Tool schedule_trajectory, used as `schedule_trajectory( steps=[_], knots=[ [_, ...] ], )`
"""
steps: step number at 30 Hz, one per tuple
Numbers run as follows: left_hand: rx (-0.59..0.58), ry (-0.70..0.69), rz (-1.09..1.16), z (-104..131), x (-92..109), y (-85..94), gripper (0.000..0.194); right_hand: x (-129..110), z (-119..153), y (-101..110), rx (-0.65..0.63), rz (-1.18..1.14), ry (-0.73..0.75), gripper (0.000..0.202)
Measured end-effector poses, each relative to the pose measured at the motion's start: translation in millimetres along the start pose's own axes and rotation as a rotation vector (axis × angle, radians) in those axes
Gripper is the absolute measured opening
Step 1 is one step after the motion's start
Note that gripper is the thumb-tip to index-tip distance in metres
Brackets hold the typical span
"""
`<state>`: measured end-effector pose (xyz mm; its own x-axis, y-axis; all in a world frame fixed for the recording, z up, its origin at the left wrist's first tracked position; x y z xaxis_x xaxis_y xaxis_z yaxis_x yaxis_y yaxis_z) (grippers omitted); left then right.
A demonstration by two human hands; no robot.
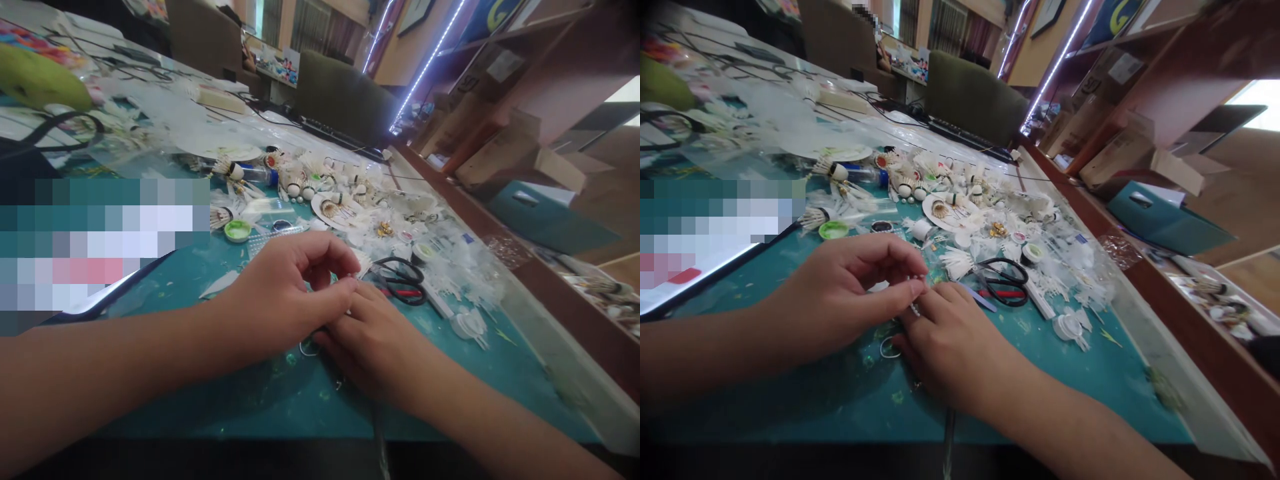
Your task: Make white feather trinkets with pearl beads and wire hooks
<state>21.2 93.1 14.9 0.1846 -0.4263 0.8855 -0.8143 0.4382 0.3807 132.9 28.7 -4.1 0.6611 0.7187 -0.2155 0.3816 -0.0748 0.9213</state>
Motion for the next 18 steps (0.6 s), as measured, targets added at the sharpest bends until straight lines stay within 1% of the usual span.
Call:
schedule_trajectory(
  steps=[4, 11, 18],
  knots=[
    [-0.003, -0.009, -0.002, 1.0, 0.6, 0.1, 0.004, 2.5, -0.7, 0.7, 0.027, -0.075, -0.011, 0.017],
    [0.001, -0.004, -0.02, 0.4, -0.1, 0.6, 0.003, 6.3, 0.1, 6.6, 0.022, -0.146, -0.061, 0.018],
    [-0.026, -0.026, -0.053, -1.7, 0.5, -3.1, 0.005, 18.1, 7.8, 6.3, 0.027, -0.246, -0.208, 0.017]
  ],
)
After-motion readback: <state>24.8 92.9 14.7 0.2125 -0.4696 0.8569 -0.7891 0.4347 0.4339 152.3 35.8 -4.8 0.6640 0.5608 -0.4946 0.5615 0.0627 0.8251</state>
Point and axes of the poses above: each hand's wrist, its own z-axis away from the middle knuckle, its own y-axis out of the back of the hand, x = y × z, the point moved 6 cm from there along -z, towards the middle knuckle, and after that the axes turned 7 degrees about -z, right-handed, at the moved point
